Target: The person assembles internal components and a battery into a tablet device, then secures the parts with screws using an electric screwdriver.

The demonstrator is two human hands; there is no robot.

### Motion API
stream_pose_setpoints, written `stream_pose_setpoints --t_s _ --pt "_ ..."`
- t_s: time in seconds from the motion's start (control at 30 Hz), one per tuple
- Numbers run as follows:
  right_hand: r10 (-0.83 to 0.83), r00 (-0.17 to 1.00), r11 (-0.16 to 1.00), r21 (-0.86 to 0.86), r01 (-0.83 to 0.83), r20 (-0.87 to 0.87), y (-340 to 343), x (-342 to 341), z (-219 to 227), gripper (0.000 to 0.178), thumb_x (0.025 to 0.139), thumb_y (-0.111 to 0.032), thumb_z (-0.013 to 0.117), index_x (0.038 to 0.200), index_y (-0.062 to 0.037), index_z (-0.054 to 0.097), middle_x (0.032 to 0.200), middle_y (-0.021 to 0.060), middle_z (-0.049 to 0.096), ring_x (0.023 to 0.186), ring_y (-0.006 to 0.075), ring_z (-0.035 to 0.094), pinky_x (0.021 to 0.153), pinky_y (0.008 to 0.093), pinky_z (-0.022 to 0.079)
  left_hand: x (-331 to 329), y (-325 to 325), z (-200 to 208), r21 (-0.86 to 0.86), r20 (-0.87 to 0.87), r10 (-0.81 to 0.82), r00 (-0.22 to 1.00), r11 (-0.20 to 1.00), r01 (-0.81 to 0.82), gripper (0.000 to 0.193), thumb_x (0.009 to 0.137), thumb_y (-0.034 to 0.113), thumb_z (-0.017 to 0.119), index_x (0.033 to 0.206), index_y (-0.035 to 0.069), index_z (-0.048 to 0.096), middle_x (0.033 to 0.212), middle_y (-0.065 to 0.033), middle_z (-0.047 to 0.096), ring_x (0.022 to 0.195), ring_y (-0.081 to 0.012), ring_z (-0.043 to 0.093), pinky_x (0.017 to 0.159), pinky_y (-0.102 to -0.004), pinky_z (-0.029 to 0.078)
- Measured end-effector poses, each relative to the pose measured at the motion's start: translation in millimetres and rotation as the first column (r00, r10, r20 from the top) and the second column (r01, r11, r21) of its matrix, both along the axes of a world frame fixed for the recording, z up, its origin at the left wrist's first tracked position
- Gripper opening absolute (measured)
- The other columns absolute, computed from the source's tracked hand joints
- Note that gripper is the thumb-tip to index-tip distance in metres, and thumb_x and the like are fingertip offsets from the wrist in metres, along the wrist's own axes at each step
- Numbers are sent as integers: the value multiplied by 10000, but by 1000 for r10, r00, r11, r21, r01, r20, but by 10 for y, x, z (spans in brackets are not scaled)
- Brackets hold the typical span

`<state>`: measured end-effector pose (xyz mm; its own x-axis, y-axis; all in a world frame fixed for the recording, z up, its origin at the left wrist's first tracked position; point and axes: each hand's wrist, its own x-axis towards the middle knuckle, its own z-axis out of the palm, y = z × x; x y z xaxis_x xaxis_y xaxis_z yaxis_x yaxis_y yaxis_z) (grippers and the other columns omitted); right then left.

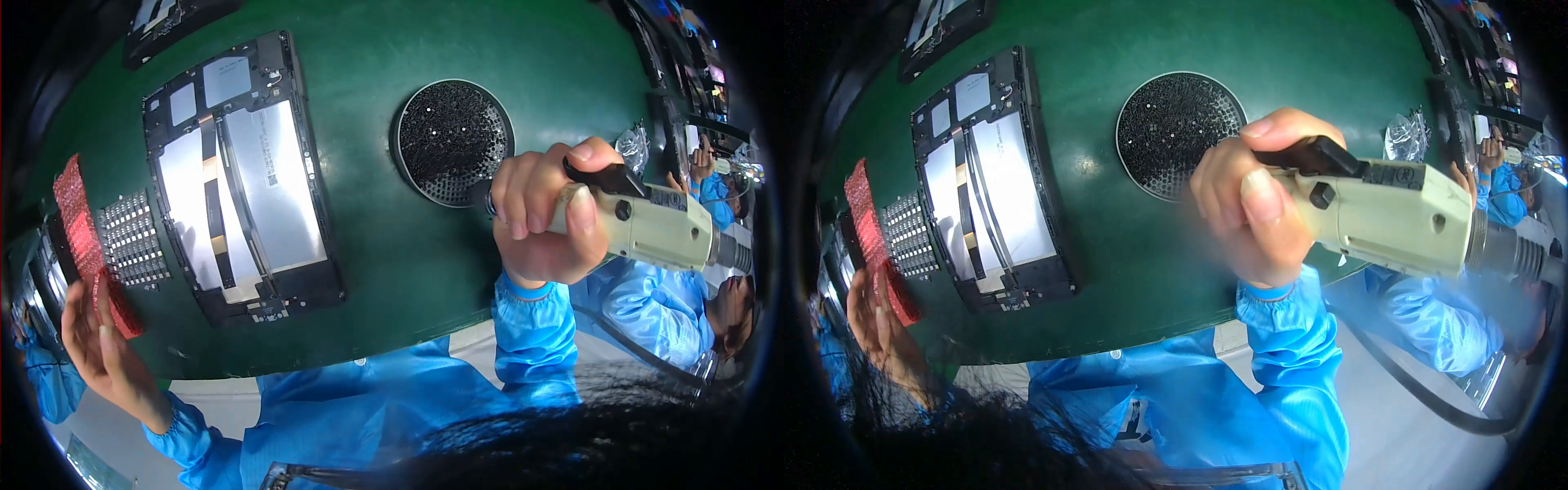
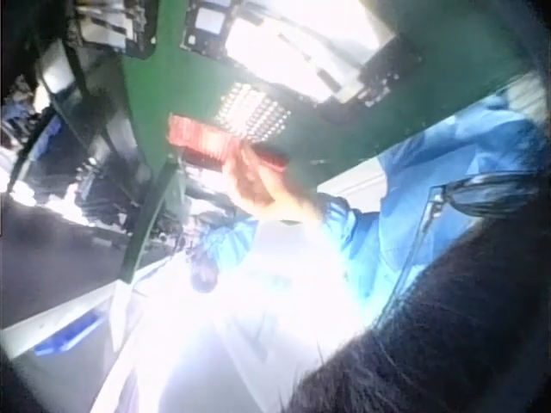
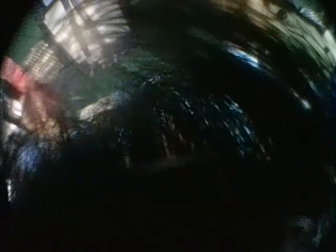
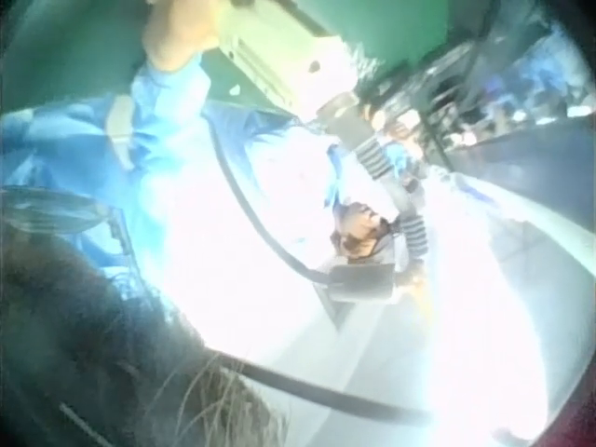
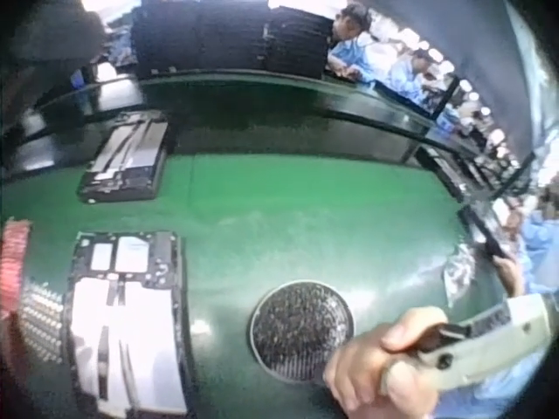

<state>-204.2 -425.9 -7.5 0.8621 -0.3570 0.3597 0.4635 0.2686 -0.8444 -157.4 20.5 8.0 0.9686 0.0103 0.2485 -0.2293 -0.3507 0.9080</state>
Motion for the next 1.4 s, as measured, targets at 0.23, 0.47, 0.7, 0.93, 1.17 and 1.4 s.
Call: stream_pose_setpoints --t_s 0.23,0.47,0.7,0.93,1.17,1.4 --pt "33 999 999 -3 -34 -23 -14 -44 -110 357 971 -186 656 1231 -22 473 567 20 406 438 118 373 414 293 325 -218 302 -329 -235 3 194 981 954 -188 422 1039 52 483 1447 -53 458 1493 -238 495 1433 -385 454 1236 -567 310" --pt "32 999 999 -24 -33 -36 0 -24 -111 353 962 -189 658 1216 -23 478 588 28 427 461 127 405 440 299 368 -155 298 -350 -90 -35 225 974 970 -227 413 1042 60 485 1438 -58 471 1487 -233 505 1418 -369 475 1230 -545 335" --pt "42 999 998 -38 -43 -32 107 10 -68 290 950 -191 670 1131 -35 505 604 30 446 458 126 403 438 305 375 -325 272 -155 -69 -70 258 964 962 -263 400 1032 92 541 1402 -59 512 1437 -212 561 1331 -330 570 1182 -459 407" --pt "-57 998 988 -142 55 -9 -33 -153 -207 455 963 -329 604 1258 3 503 648 3 442 494 113 406 506 288 346 126 -35 -69 510 22 -166 986 850 132 398 839 2 774 1223 38 677 1296 -134 613 1222 -313 588 1042 -384 451" --pt "92 969 993 50 -106 230 -31 -149 229 475 1013 -371 515 1313 -4 534 641 -41 410 511 70 393 534 248 335 201 284 86 555 -197 -351 915 730 399 448 829 51 796 1260 54 673 1282 -137 592 1222 -333 576 1026 -392 469" --pt "76 970 976 183 -120 231 792 218 360 409 1001 -359 537 1218 -12 555 626 -29 382 482 68 319 499 243 301 944 106 -153 775 3 -536 844 535 337 747 731 312 890 1376 86 590 1372 -130 530 1267 -344 510 1072 -460 387"
